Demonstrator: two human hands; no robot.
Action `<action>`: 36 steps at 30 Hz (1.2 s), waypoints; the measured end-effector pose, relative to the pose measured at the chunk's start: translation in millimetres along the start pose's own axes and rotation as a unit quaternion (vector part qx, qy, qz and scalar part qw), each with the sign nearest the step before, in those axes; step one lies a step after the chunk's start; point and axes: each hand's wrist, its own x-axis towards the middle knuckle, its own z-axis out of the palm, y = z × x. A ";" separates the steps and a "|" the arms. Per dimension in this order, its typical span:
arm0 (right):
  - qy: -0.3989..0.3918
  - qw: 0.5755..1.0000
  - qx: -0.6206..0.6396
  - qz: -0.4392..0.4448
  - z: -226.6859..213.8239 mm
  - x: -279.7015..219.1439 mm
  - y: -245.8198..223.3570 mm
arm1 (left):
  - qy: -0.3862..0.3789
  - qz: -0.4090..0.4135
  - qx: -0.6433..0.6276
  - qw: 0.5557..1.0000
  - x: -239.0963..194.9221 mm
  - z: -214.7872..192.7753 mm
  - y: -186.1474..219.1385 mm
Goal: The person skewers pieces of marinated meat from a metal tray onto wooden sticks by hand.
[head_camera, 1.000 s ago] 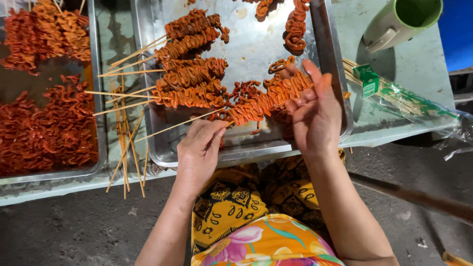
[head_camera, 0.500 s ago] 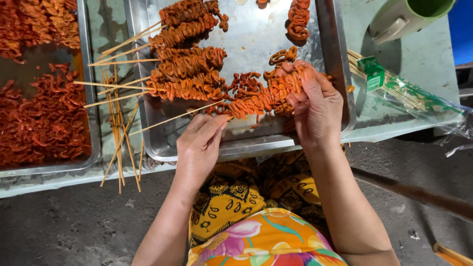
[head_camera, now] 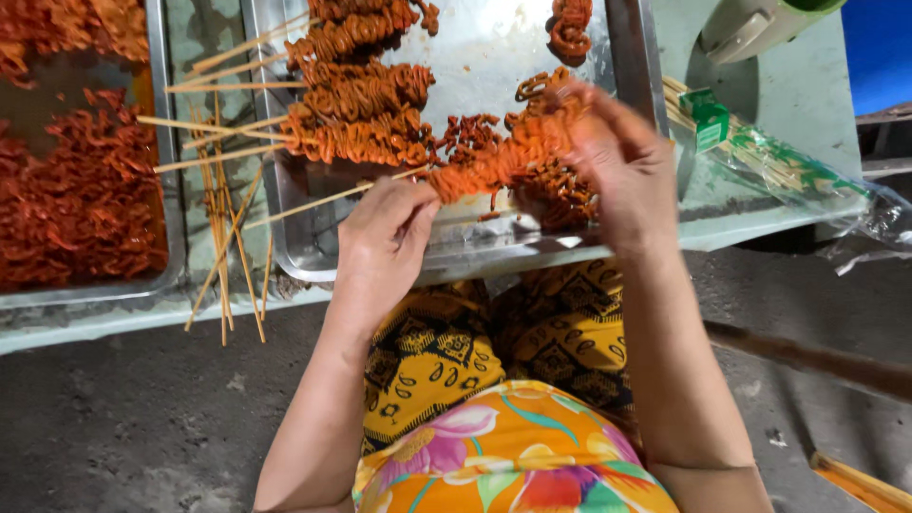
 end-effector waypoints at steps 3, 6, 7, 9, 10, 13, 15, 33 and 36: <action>-0.024 0.990 -0.039 -0.132 -19.0 2.5 -5.2 | 0.054 0.020 0.018 0.998 0.5 1.5 -6.0; 0.004 0.923 -0.354 -0.150 -24.5 2.1 -2.7 | 0.112 -0.011 0.006 0.994 -0.3 3.5 -14.2; -0.030 0.907 -0.386 -0.166 -21.7 1.9 -0.2 | 0.124 -0.010 0.001 0.992 -1.5 4.5 -16.6; -0.101 0.869 -0.443 -0.197 -7.2 1.5 7.9 | 0.135 -0.012 -0.006 0.991 -5.3 5.4 -19.7; -0.105 0.855 -0.461 -0.213 0.8 2.3 11.3 | 0.134 -0.012 -0.009 0.991 -5.8 6.3 -20.6; -0.121 0.815 -0.512 -0.244 16.8 3.3 18.7 | 0.133 -0.011 -0.012 0.991 -9.4 6.5 -20.6; -0.135 0.790 -0.543 -0.252 20.2 9.5 21.8 | 0.133 -0.007 -0.016 0.991 -7.5 6.9 -21.4; -0.022 0.967 0.223 0.124 -23.9 19.5 22.9 | 0.096 0.003 -0.027 0.995 -8.6 6.7 -16.8; -0.031 0.960 0.258 0.108 -29.7 19.7 23.6 | 0.083 -0.004 -0.007 0.997 -8.3 7.4 -15.4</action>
